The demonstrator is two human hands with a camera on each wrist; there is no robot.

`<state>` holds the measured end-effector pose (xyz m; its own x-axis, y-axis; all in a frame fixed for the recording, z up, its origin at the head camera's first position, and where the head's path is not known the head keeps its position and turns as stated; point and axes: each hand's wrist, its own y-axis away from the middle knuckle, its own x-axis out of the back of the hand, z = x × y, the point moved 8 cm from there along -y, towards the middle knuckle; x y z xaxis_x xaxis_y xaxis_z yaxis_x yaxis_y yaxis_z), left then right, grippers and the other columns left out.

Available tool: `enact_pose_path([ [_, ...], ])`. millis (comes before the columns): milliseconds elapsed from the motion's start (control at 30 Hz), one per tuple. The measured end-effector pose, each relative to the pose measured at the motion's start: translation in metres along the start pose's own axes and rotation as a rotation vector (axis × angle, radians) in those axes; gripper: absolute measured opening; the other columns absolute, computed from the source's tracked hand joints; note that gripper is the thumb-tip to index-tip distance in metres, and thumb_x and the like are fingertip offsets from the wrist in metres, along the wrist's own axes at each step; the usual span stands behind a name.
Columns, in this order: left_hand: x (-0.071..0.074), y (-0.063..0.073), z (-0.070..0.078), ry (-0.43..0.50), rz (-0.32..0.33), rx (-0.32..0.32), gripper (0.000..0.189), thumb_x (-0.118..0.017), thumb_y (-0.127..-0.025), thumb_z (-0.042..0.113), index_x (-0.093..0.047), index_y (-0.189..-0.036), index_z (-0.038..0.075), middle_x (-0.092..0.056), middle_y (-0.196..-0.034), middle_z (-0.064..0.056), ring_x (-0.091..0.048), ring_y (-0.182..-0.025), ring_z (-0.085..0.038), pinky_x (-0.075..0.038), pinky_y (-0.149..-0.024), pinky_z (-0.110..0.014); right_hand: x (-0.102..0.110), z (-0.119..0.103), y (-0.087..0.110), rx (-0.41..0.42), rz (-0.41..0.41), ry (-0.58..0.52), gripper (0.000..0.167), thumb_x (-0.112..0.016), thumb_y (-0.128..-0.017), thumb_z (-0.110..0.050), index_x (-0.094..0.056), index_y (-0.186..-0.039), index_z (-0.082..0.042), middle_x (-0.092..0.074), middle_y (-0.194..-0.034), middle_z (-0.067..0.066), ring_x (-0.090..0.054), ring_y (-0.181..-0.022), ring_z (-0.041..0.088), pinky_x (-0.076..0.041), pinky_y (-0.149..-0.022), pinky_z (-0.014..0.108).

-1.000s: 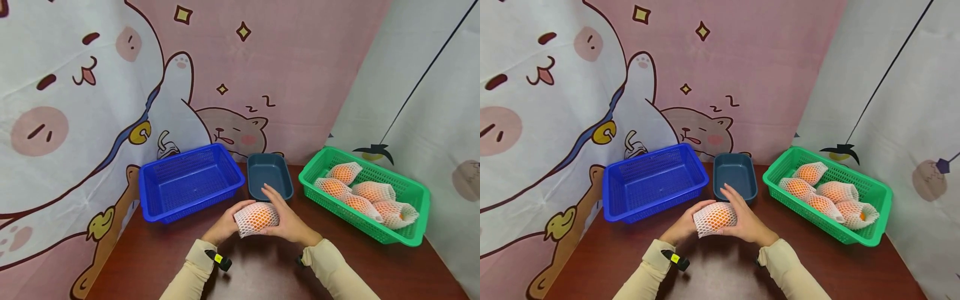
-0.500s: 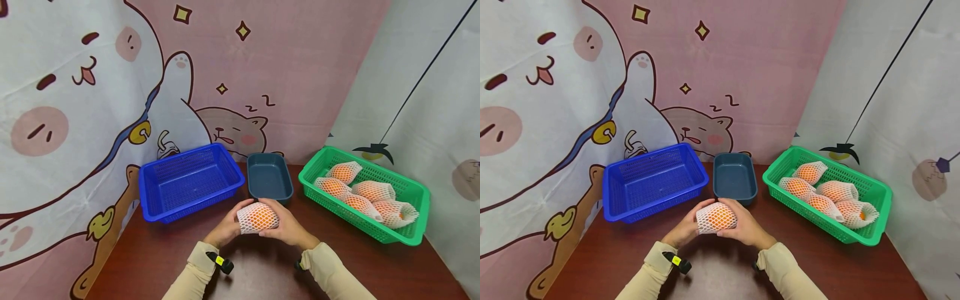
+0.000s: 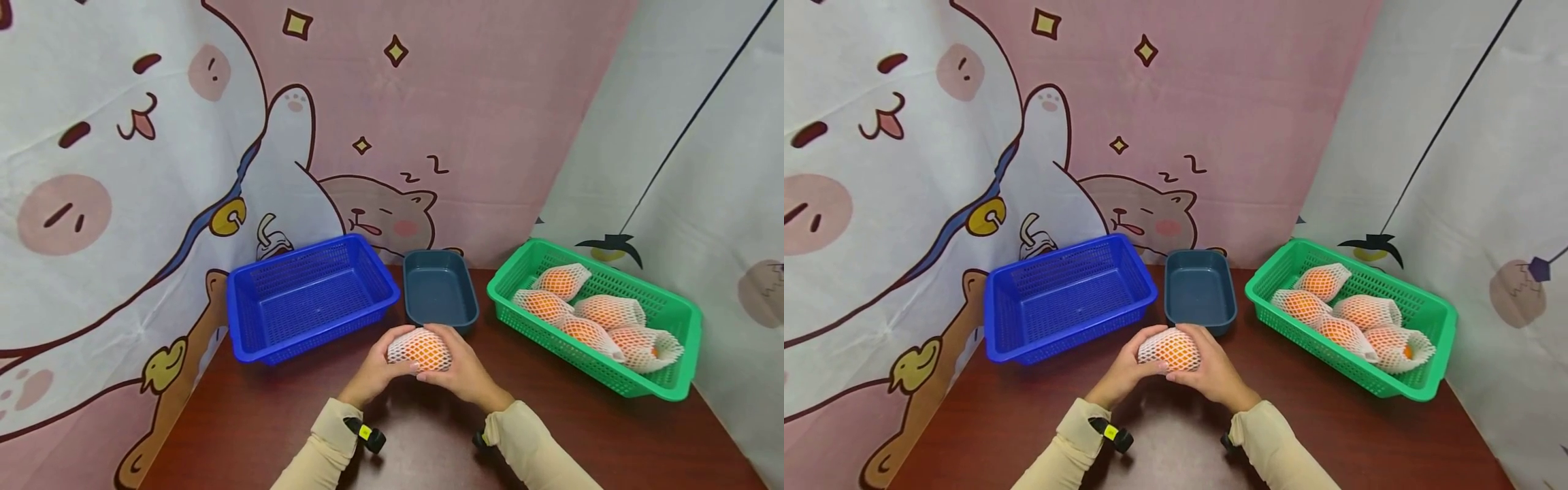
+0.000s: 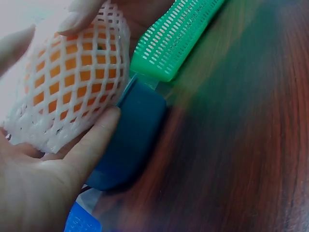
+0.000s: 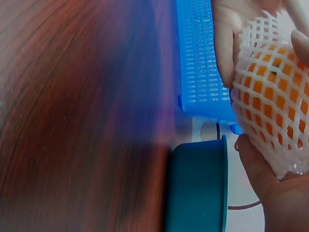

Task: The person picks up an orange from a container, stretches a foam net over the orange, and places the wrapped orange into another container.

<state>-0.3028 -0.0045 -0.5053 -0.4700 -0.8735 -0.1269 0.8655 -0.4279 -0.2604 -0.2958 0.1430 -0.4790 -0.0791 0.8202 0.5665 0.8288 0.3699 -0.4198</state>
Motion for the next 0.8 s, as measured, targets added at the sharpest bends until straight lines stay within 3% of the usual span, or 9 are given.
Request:
enact_pose_path([
  [100, 0.003, 0.000, 0.000, -0.050, 0.043, 0.000, 0.065, -0.071, -0.082, -0.005, -0.045, -0.141, 0.004, -0.054, -0.130, -0.014, -0.056, -0.107, -0.022, -0.049, -0.086, -0.032, -0.002, -0.002, 0.000, 0.013, 0.010, 0.004, 0.085, -0.088, -0.069, -0.039, -0.048, -0.140, -0.012, -0.050, -0.135, -0.001, -0.050, -0.118, 0.018, -0.044, -0.095, 0.048],
  [200, 0.005, 0.001, 0.000, -0.066, 0.052, 0.006, 0.064, -0.072, -0.082, -0.005, -0.047, -0.140, 0.004, -0.055, -0.129, -0.013, -0.056, -0.105, -0.022, -0.049, -0.086, -0.032, -0.003, -0.003, 0.000, 0.021, 0.021, 0.015, 0.086, -0.088, -0.069, -0.040, -0.048, -0.140, -0.011, -0.050, -0.135, -0.001, -0.050, -0.118, 0.019, -0.044, -0.095, 0.048],
  [267, 0.006, 0.001, 0.002, -0.123, 0.052, -0.003, 0.063, -0.074, -0.082, -0.002, -0.048, -0.139, 0.005, -0.057, -0.129, -0.010, -0.057, -0.105, -0.021, -0.048, -0.086, -0.031, -0.003, -0.003, 0.001, 0.022, 0.029, 0.017, 0.086, -0.088, -0.069, -0.040, -0.049, -0.140, -0.011, -0.051, -0.135, -0.001, -0.050, -0.118, 0.019, -0.044, -0.095, 0.047],
  [367, 0.009, 0.002, 0.013, -0.363, 0.066, -0.070, 0.059, -0.079, -0.081, 0.013, -0.055, -0.134, 0.008, -0.059, -0.125, -0.003, -0.057, -0.107, -0.018, -0.047, -0.088, -0.031, -0.003, -0.002, 0.003, 0.019, 0.037, 0.026, 0.086, -0.088, -0.069, -0.041, -0.049, -0.139, -0.009, -0.051, -0.133, -0.001, -0.051, -0.117, 0.018, -0.044, -0.094, 0.046],
  [467, 0.013, 0.003, 0.031, -0.691, 0.105, -0.177, 0.057, -0.081, -0.079, 0.029, -0.061, -0.129, 0.011, -0.060, -0.124, 0.003, -0.056, -0.111, -0.016, -0.046, -0.093, -0.034, -0.004, 0.001, 0.005, 0.001, 0.042, 0.032, 0.086, -0.088, -0.069, -0.042, -0.050, -0.138, -0.008, -0.052, -0.131, -0.001, -0.052, -0.114, 0.017, -0.046, -0.092, 0.045],
  [567, 0.022, 0.004, 0.048, -0.935, 0.165, -0.265, 0.051, -0.081, -0.078, 0.034, -0.065, -0.123, 0.015, -0.061, -0.123, 0.005, -0.055, -0.116, -0.015, -0.043, -0.097, -0.038, -0.004, 0.003, 0.008, -0.017, 0.048, 0.041, 0.086, -0.088, -0.068, -0.042, -0.050, -0.138, -0.011, -0.053, -0.129, -0.003, -0.053, -0.111, 0.016, -0.047, -0.090, 0.044],
  [667, 0.038, 0.007, 0.062, -1.085, 0.244, -0.310, 0.046, -0.082, -0.078, 0.030, -0.067, -0.119, 0.017, -0.062, -0.121, 0.004, -0.055, -0.115, -0.016, -0.044, -0.096, -0.039, -0.004, 0.004, 0.010, -0.022, 0.061, 0.045, 0.086, -0.089, -0.067, -0.041, -0.050, -0.138, -0.013, -0.053, -0.129, -0.003, -0.053, -0.110, 0.015, -0.047, -0.090, 0.043],
  [800, 0.061, 0.010, 0.075, -1.207, 0.347, -0.367, 0.042, -0.083, -0.076, 0.023, -0.070, -0.115, 0.015, -0.065, -0.116, 0.001, -0.057, -0.108, -0.022, -0.044, -0.090, -0.043, -0.005, 0.006, 0.013, -0.002, 0.079, 0.053, 0.087, -0.090, -0.065, -0.039, -0.051, -0.138, -0.014, -0.054, -0.127, -0.003, -0.054, -0.110, 0.015, -0.046, -0.089, 0.040],
])
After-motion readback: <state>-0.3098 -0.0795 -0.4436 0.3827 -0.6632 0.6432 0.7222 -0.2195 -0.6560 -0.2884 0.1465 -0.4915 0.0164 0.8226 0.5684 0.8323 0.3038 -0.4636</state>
